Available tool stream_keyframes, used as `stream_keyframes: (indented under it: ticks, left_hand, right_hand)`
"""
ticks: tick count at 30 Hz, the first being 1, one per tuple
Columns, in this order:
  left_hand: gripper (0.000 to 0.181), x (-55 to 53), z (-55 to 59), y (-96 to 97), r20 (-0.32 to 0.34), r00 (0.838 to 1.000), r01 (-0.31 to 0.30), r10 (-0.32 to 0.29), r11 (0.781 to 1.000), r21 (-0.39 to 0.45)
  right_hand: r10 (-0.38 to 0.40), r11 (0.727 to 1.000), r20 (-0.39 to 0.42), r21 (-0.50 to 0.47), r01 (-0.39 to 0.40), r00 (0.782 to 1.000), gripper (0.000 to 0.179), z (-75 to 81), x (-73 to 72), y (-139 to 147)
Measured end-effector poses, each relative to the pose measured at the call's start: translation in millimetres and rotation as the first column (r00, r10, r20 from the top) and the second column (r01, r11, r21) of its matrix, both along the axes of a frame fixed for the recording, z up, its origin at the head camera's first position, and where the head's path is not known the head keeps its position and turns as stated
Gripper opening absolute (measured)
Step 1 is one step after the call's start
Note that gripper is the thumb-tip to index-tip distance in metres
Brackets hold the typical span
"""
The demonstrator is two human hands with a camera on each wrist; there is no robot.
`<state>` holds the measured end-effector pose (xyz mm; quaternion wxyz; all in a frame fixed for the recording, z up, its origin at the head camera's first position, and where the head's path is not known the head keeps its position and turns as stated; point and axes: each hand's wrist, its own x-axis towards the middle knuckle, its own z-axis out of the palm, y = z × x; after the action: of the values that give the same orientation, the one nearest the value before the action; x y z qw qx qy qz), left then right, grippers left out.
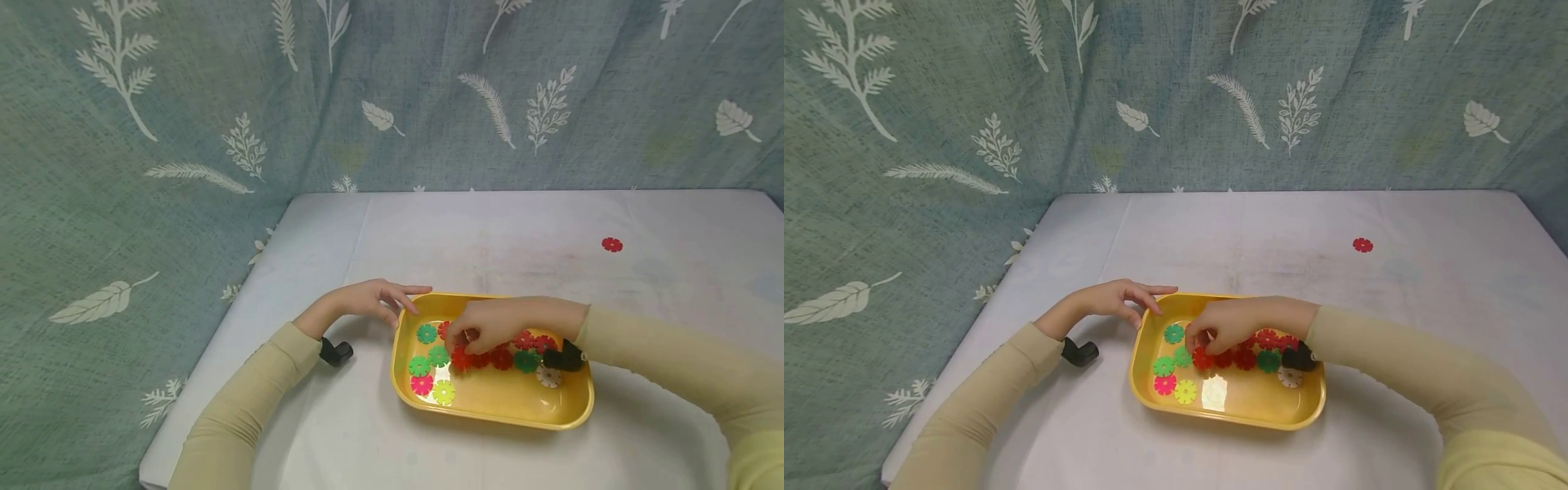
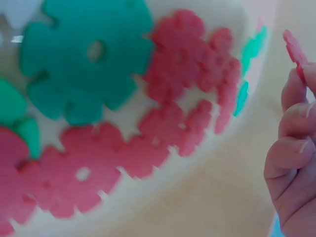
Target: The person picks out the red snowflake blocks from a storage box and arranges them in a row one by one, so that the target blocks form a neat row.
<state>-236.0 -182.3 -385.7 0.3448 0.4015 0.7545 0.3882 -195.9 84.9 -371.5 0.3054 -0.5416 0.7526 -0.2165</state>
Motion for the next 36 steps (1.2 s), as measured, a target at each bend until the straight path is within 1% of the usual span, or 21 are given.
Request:
stream_keyframes:
  ticks: [6,10,13,17,20,23,26,28,30,33,34,36]
  left_hand:
    - [0.038,-0.3,0.3,0.5,0.000,1.000,-0.003,0.003,1.000,-0.010]
    - [0.038,-0.6,-0.3,0.7,0.000,1.000,-0.008,0.008,1.000,-0.011]
    - [0.039,-0.4,-0.7,1.0,-0.003,1.000,-0.011,0.011,1.000,-0.005]
    - [0.039,0.5,-0.6,0.8,0.006,1.000,-0.009,0.009,1.000,0.008]
    - [0.040,1.1,-0.3,1.2,0.006,1.000,-0.005,0.005,1.000,0.013]
    - [0.040,1.2,-0.5,1.3,0.005,1.000,-0.004,0.004,1.000,0.015]
    - [0.041,0.9,-1.0,1.0,0.012,1.000,-0.007,0.007,1.000,0.016]
    - [0.041,0.9,-1.1,0.8,0.019,1.000,-0.008,0.008,1.000,0.018]
    - [0.040,0.8,-1.1,0.8,0.019,1.000,-0.007,0.006,1.000,0.019]
    - [0.039,0.7,-1.0,1.0,0.012,1.000,-0.003,0.003,1.000,0.019]
    - [0.038,0.6,-1.0,1.0,0.010,1.000,-0.003,0.003,1.000,0.017]
    - [0.038,0.5,-1.0,0.9,0.009,1.000,-0.004,0.003,1.000,0.016]
  right_hand:
    - [-0.091,0.995,0.036,-0.047,0.093,0.995,0.023,15.8,-2.9,6.2]
    - [-0.148,0.984,0.069,-0.090,0.154,0.987,0.024,25.1,-3.0,10.8]
    - [-0.206,0.968,0.133,-0.117,0.221,0.970,0.024,31.1,-3.0,15.5]
    - [-0.264,0.942,0.223,-0.151,0.301,0.938,0.024,38.1,-4.2,22.3]
    - [-0.292,0.925,0.247,-0.175,0.338,0.924,0.024,42.6,-5.9,27.5]
    - [-0.316,0.909,0.253,-0.194,0.368,0.914,0.024,46.5,-7.6,33.0]
    - [-0.337,0.892,0.239,-0.229,0.390,0.911,0.024,48.4,-10.4,40.6]
    - [-0.356,0.878,0.210,-0.258,0.403,0.910,0.022,49.7,-12.3,46.7]
    - [-0.389,0.858,0.184,-0.282,0.428,0.902,0.022,50.3,-14.3,52.8]
    - [-0.465,0.814,0.171,-0.303,0.495,0.869,0.024,51.5,-15.6,61.1]
    - [-0.489,0.797,0.175,-0.308,0.520,0.854,0.025,51.5,-16.0,63.5]
    - [-0.542,0.756,0.198,-0.309,0.577,0.817,0.026,51.4,-16.7,67.8]
